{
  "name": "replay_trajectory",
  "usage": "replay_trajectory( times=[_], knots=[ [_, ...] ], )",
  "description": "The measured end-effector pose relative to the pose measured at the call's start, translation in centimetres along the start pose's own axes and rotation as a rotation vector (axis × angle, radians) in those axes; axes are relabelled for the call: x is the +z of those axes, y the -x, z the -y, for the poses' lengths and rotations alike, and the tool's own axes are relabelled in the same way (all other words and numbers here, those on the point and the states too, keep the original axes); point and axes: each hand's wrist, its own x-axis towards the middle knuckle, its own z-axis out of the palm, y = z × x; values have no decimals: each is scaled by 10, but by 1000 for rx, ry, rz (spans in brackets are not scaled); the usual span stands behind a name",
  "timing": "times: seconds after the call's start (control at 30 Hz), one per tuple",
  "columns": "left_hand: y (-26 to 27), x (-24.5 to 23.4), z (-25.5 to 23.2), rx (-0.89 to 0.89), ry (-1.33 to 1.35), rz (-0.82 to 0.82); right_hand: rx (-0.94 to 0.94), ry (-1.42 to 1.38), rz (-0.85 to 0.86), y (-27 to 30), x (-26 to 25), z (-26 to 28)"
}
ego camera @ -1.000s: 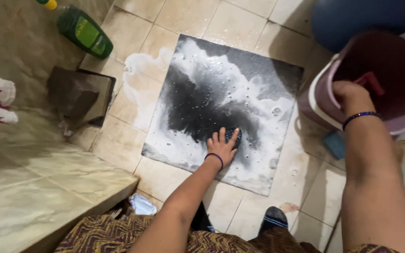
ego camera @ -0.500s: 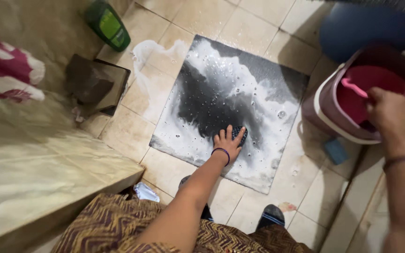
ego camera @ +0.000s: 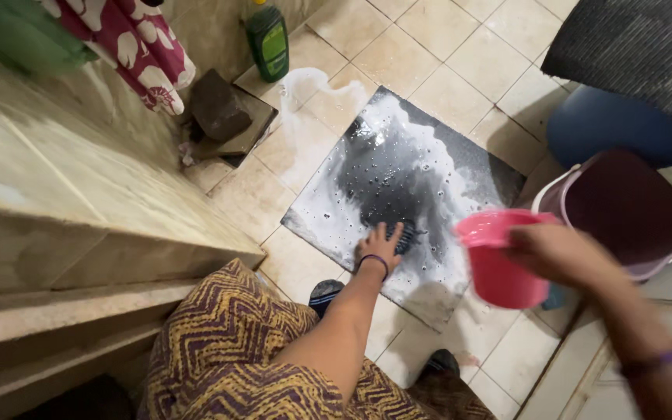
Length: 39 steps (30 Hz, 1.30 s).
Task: The person scrubs a dark rectangular mat on a tiled floor using a handheld brush and soapy water. They repeatedly apply the brush across the surface, pour water from a pink pitcher and a larger bucket to rinse it, and wipe the mat with their hands.
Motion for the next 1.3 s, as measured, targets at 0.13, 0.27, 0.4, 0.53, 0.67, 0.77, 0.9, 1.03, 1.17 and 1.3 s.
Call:
replay_trajectory(
  times=[0.13,0.27,0.4,0.53,0.67,0.77,0.9,1.03,1.17,1.3],
  knots=[
    [38,-39,24,-301,179,32,-379,-5,150,-41,38,105],
    [10,0,69,-372,-219,-241,-509,-128,144,-28,84,131],
    [-45,-17,113,-549,106,-402,-585,-144,-28,11,109,107],
    [-40,-52,111,-701,53,-413,-507,-178,-116,31,118,69],
    [-55,-19,78,-419,-318,-340,-429,-89,-124,39,132,40],
    [-73,16,69,-446,-125,-495,-331,-102,-54,43,131,17],
    [-102,9,37,-165,625,-756,-210,-131,-57,54,104,0],
    [-103,-4,-37,-140,206,-193,-135,-153,-131,62,59,-5],
    [-103,10,-65,-162,89,-347,-27,-159,-188,75,22,-15],
    [-84,50,-89,112,284,-461,-90,-149,-357,86,-5,-28]
  ],
)
